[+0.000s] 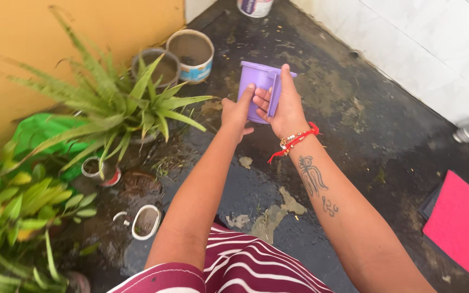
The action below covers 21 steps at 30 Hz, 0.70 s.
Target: The person fills a purple mug with water from an outdoor tap and pours it onto various potted plants.
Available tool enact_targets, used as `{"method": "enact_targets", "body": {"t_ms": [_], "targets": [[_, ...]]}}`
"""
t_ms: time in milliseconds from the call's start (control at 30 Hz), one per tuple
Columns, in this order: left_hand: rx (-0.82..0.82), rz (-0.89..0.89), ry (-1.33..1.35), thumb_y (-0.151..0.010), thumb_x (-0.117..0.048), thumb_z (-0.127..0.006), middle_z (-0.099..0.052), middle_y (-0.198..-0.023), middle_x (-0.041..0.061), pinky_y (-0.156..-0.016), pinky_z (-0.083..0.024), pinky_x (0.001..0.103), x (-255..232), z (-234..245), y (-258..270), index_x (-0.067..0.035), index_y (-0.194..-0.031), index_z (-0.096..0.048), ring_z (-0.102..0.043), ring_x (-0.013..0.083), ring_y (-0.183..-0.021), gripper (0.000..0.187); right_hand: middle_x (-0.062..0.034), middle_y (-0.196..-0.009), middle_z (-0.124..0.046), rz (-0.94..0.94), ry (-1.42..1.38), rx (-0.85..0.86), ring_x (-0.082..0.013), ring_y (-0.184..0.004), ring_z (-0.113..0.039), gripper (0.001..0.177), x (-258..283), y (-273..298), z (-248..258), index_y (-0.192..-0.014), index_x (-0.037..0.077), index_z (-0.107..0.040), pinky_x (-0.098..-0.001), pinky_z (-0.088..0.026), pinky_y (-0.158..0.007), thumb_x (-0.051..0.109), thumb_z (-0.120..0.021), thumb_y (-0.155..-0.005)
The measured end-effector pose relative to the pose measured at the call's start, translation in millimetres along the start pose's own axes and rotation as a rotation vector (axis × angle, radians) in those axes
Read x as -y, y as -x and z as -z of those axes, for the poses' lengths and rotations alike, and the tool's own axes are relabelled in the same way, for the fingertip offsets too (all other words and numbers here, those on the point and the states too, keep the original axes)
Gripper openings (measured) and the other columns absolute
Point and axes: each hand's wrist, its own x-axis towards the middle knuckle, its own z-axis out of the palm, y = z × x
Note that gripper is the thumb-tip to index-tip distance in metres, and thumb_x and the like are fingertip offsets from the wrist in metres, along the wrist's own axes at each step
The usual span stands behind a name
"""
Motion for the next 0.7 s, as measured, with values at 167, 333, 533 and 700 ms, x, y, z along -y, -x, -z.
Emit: {"method": "enact_targets", "body": {"t_ms": [167, 333, 533, 700], "targets": [[0.164, -0.009, -0.013, -0.072, -0.061, -0.074, -0.053, -0.135, 0.027, -0.082, -0.059, 0.062, -16, -37, -43, 0.003, -0.141, -0.035, -0.063, 0.0446, -0.117, 0.102, -0.0027, -0.079, -0.072, 0.05, -0.069, -0.114, -0.0174, -0.072, -0.07, 0.062, 17, -35, 12, -0.088, 0.017, -0.057, -0.0386, -0.053, -0.069, 0.078, -0.055, -0.081], [0.234, 0.012, -0.005, -0.073, -0.059, -0.076, -0.055, -0.133, 0.028, -0.084, -0.057, 0.062, -22, -69, -94, 0.006, -0.139, -0.036, -0.063, 0.0416, -0.115, 0.1, -0.0047, -0.079, -0.072, 0.097, -0.124, -0.196, -0.0188, -0.072, -0.07, 0.063, 30, -70, 20, -0.085, 0.015, -0.057, -0.0396, -0.053, -0.072, 0.078, -0.05, -0.084], [0.254, 0.05, 0.163, -0.071, -0.052, -0.08, -0.062, -0.122, 0.021, -0.076, -0.055, 0.05, -20, -118, -136, 0.0, -0.133, -0.042, -0.067, 0.0313, -0.102, 0.09, -0.0069, -0.089, -0.074, 0.166, -0.193, -0.336, -0.0195, -0.078, -0.072, 0.048, 33, -103, 25, -0.092, 0.009, -0.066, -0.0394, -0.056, -0.075, 0.056, -0.054, -0.093], [0.551, 0.184, 0.311, -0.078, -0.059, -0.075, -0.059, -0.098, 0.007, -0.053, -0.049, 0.037, -5, -154, -122, -0.007, -0.113, -0.066, -0.062, 0.0211, -0.077, 0.063, -0.0048, -0.091, -0.071, 0.179, -0.325, -0.435, -0.0158, -0.074, -0.065, 0.038, 34, -109, 47, -0.103, 0.005, -0.069, -0.0343, -0.051, -0.067, 0.041, -0.059, -0.097]]}}
